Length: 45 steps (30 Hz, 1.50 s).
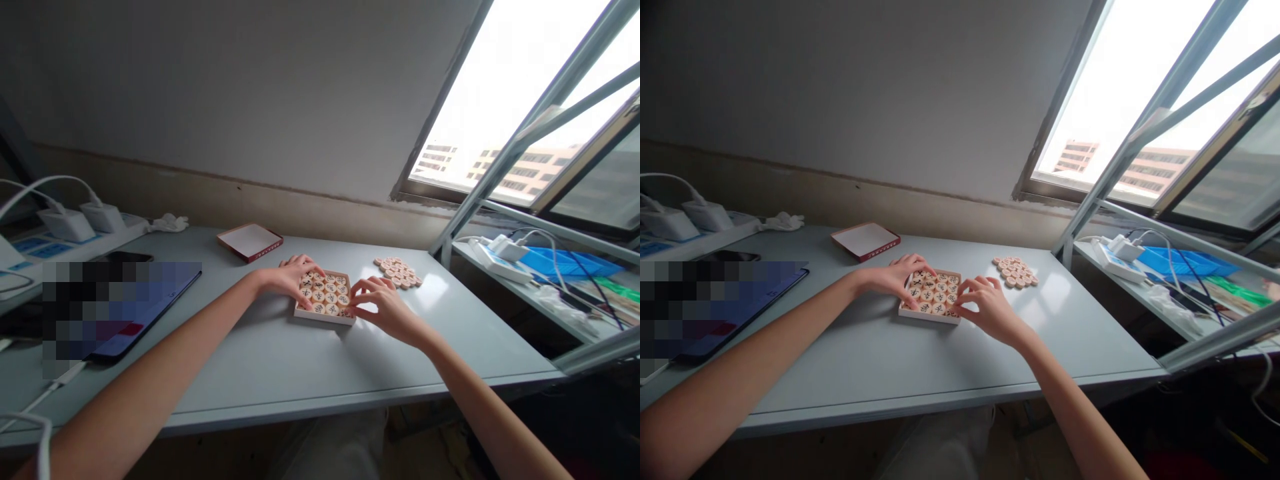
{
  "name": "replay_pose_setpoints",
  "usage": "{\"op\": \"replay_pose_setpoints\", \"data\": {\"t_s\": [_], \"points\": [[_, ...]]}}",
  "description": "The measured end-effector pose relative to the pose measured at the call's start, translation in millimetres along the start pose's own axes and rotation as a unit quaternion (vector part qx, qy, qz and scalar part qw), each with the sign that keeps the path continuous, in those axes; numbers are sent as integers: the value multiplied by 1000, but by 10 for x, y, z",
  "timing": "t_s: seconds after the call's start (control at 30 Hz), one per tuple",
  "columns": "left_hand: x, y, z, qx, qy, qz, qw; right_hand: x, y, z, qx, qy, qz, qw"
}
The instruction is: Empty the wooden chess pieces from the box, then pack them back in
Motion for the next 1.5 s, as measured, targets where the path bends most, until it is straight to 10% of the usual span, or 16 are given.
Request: {"op": "replay_pose_setpoints", "data": {"t_s": [0.53,0.8,1.5], "points": [[71,-166,-39,-71,50,33,996,-238,109,139,30,34,0,999],[136,-471,-181,-87,259,-52,961,-361,1199,-105,-104,170,202,959],[211,-397,-41,-87,201,-62,974,-514,1493,18,123,116,130,977]]}}
Point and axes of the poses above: each hand's wrist, its own x-axis towards the middle knuckle, its own z-axis out of the palm, y = z × x, the point moved 6 cm from there along x, towards the middle knuckle, and after that the axes turned 1 degree about -y, right-handed, at the moved point
